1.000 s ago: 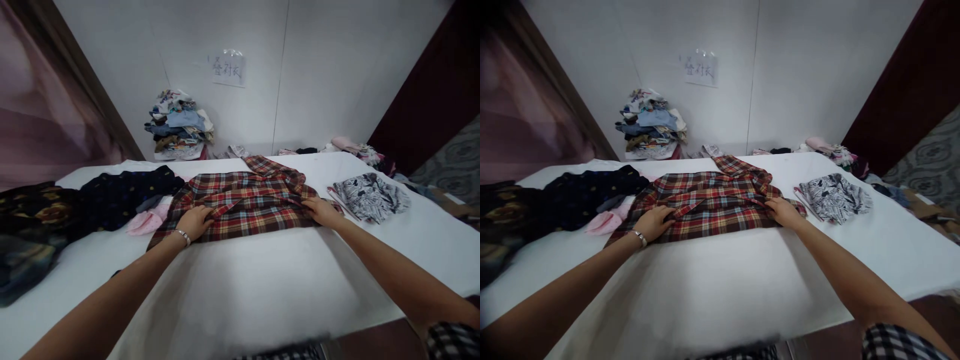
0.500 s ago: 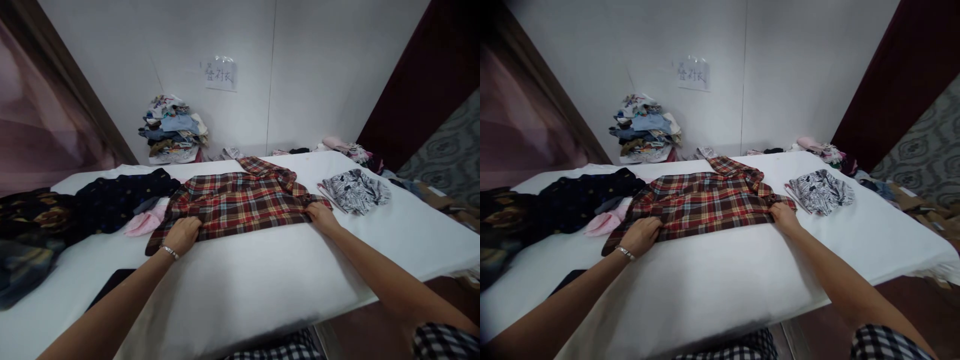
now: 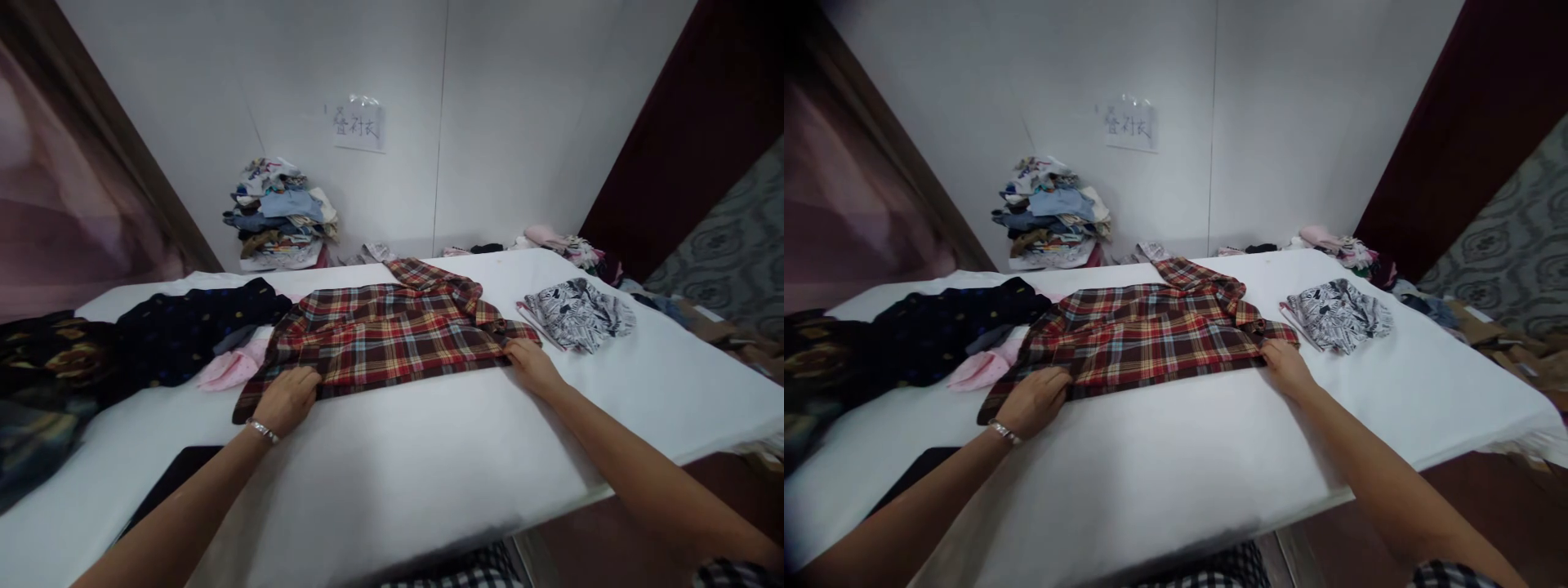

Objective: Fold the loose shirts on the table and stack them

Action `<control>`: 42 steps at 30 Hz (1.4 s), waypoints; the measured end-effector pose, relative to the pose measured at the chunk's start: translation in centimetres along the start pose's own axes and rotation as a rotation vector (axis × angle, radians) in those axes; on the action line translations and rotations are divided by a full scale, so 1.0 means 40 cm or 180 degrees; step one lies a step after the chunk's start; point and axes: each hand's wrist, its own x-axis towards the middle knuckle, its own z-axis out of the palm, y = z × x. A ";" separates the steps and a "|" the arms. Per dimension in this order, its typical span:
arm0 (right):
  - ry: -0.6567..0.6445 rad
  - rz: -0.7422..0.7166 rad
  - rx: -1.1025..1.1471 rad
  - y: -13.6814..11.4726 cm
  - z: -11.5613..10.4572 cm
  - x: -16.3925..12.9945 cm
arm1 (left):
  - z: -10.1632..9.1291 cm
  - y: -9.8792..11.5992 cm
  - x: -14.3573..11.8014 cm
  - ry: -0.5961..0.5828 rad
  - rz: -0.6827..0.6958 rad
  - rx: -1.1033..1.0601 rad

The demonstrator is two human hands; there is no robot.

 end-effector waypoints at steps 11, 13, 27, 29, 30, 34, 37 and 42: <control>-0.0083 -0.0030 -0.0316 0.053 -0.012 -0.062 | 0.016 -0.055 -0.049 -0.0179 0.0025 -0.0162; -0.0152 0.0151 -0.0383 0.078 -0.006 -0.070 | 0.021 -0.067 -0.046 -0.0214 -0.0055 -0.0002; 0.0190 0.0365 -0.0066 0.199 -0.107 -0.179 | -0.065 0.057 -0.100 -0.0449 0.0287 0.0264; 0.0086 0.0234 0.0035 0.201 -0.104 -0.242 | -0.039 0.081 -0.155 -0.0637 0.0301 0.0190; 0.0009 0.0200 0.0061 0.198 -0.100 -0.263 | -0.025 0.088 -0.175 -0.0728 0.0243 0.0167; -0.0029 0.0311 -0.0062 0.162 -0.102 -0.269 | -0.004 0.105 -0.202 -0.0913 -0.0091 0.0035; 0.0184 0.0283 -0.0062 0.094 -0.114 -0.224 | -0.029 0.127 -0.190 -0.0927 -0.0233 -0.0047; 0.0165 0.0210 0.0741 -0.013 -0.092 -0.178 | -0.061 0.139 -0.190 -0.0856 -0.0380 -0.0285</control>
